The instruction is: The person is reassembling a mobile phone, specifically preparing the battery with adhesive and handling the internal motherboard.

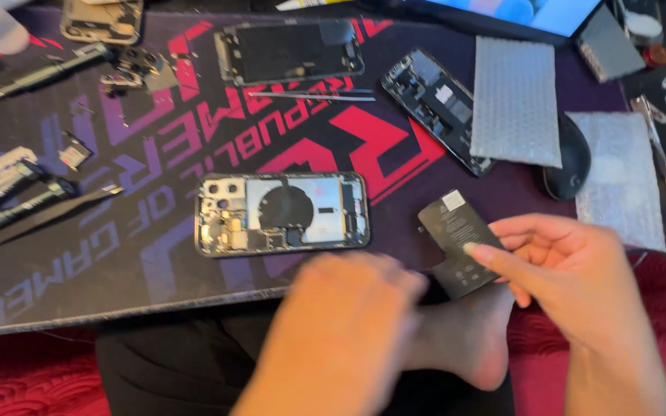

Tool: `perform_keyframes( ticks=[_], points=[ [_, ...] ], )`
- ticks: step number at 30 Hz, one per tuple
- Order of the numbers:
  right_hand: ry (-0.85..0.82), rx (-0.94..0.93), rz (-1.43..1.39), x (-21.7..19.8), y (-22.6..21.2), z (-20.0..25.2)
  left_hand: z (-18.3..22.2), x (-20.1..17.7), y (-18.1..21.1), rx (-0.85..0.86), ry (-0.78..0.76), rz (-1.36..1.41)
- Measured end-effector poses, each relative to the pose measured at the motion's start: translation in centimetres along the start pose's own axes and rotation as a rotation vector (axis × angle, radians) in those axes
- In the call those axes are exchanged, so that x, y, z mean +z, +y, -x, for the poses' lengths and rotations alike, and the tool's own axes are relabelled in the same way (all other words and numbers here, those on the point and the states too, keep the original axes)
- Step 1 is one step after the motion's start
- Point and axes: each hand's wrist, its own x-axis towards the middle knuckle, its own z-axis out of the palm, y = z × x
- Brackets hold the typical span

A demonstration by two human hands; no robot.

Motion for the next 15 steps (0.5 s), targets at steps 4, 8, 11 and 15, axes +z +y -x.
perform_keyframes(
  ticks=[4,8,11,15],
  points=[
    [-0.014,0.11,-0.067,0.3,1.1,2.4,1.5,5.7,2.9,0.216,0.079,-0.276],
    [-0.093,0.136,-0.228,-0.7,0.9,3.7,1.3,5.7,3.1,0.362,0.089,-0.246],
    [-0.051,0.199,-0.263,-2.7,1.4,4.1,0.3,6.1,3.7,0.345,0.12,-0.081],
    [-0.265,-0.198,0.046,-4.2,-0.3,4.4,-0.7,6.3,5.8,-0.087,0.322,0.16]
  ],
)
